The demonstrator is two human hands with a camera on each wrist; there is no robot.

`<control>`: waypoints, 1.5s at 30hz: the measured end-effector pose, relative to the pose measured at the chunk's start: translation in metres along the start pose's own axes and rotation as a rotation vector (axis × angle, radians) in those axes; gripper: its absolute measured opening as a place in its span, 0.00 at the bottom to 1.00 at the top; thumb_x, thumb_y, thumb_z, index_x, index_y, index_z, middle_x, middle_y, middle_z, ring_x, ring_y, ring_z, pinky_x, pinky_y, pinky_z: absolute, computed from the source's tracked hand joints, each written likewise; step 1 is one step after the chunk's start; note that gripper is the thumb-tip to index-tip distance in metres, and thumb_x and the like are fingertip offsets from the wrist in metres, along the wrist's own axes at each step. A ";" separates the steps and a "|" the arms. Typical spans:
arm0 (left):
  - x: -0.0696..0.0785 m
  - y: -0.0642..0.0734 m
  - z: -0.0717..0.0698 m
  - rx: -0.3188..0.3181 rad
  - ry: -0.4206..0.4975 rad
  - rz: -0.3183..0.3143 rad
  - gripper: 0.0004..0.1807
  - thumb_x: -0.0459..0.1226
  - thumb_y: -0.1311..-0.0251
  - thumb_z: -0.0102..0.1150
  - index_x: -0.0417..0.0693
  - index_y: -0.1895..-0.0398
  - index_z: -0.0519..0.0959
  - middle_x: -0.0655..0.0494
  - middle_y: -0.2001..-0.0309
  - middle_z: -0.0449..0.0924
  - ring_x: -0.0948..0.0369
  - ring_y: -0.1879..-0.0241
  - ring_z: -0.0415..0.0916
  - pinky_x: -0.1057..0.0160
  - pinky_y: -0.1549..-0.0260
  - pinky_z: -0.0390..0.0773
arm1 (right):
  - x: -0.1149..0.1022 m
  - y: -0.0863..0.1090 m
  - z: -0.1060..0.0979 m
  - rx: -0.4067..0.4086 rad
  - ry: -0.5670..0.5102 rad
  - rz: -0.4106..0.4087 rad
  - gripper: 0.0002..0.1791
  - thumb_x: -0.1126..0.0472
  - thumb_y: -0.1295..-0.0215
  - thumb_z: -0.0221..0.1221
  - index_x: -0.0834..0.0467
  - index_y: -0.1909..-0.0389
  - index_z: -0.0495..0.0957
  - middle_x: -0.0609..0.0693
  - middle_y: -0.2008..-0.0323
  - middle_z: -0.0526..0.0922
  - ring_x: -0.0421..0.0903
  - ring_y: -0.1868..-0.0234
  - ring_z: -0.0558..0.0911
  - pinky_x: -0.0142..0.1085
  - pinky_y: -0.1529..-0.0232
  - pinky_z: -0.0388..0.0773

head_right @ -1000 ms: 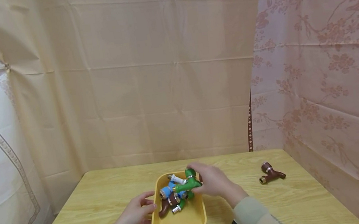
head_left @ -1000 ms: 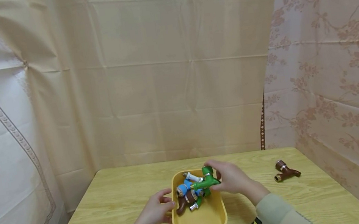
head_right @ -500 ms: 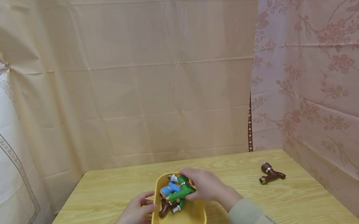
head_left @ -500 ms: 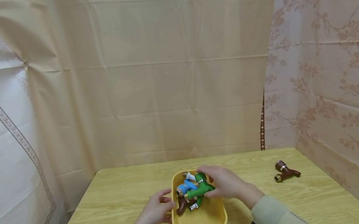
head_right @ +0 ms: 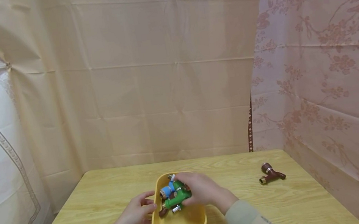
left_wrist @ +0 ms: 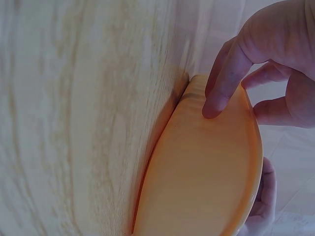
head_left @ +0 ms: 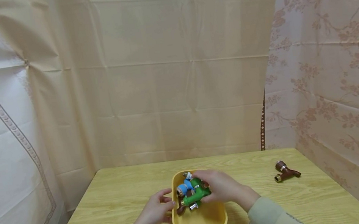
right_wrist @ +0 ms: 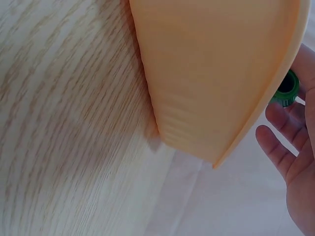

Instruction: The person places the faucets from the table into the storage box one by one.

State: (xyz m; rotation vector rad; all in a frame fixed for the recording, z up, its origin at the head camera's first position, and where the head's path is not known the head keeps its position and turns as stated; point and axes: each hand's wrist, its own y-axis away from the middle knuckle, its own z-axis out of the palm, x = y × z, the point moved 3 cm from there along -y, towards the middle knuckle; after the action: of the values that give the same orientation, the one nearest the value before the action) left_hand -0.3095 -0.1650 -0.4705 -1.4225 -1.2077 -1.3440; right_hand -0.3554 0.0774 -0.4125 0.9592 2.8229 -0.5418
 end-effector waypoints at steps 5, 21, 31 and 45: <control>0.001 0.001 0.000 0.001 -0.005 -0.008 0.34 0.29 0.33 0.59 0.32 0.26 0.61 0.38 0.50 0.72 0.48 0.57 0.81 0.50 0.67 0.88 | -0.003 0.000 -0.001 -0.013 -0.009 -0.006 0.38 0.52 0.47 0.77 0.49 0.35 0.73 0.43 0.42 0.80 0.40 0.45 0.79 0.43 0.42 0.80; 0.001 0.001 0.001 -0.012 -0.002 0.002 0.34 0.29 0.34 0.59 0.31 0.26 0.61 0.38 0.50 0.73 0.49 0.58 0.81 0.51 0.67 0.88 | -0.008 0.002 0.006 -0.065 0.002 -0.028 0.38 0.47 0.45 0.76 0.50 0.33 0.75 0.45 0.35 0.73 0.44 0.41 0.77 0.41 0.41 0.79; 0.003 0.002 0.001 -0.001 -0.002 0.002 0.33 0.28 0.34 0.58 0.30 0.27 0.61 0.38 0.51 0.73 0.49 0.60 0.82 0.53 0.70 0.88 | -0.006 0.003 0.003 -0.056 -0.093 -0.032 0.33 0.49 0.42 0.75 0.54 0.37 0.77 0.42 0.38 0.75 0.43 0.52 0.81 0.35 0.51 0.81; 0.003 0.002 0.000 -0.009 0.006 0.008 0.34 0.28 0.34 0.58 0.30 0.26 0.60 0.38 0.51 0.72 0.48 0.59 0.82 0.51 0.69 0.88 | -0.003 0.005 -0.001 -0.064 -0.123 0.022 0.32 0.46 0.40 0.73 0.51 0.37 0.77 0.41 0.40 0.76 0.43 0.51 0.81 0.36 0.51 0.82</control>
State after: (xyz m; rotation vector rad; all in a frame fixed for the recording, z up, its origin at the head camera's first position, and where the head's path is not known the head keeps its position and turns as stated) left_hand -0.3074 -0.1646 -0.4677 -1.4266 -1.1922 -1.3487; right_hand -0.3497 0.0798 -0.4127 0.9118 2.7004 -0.4873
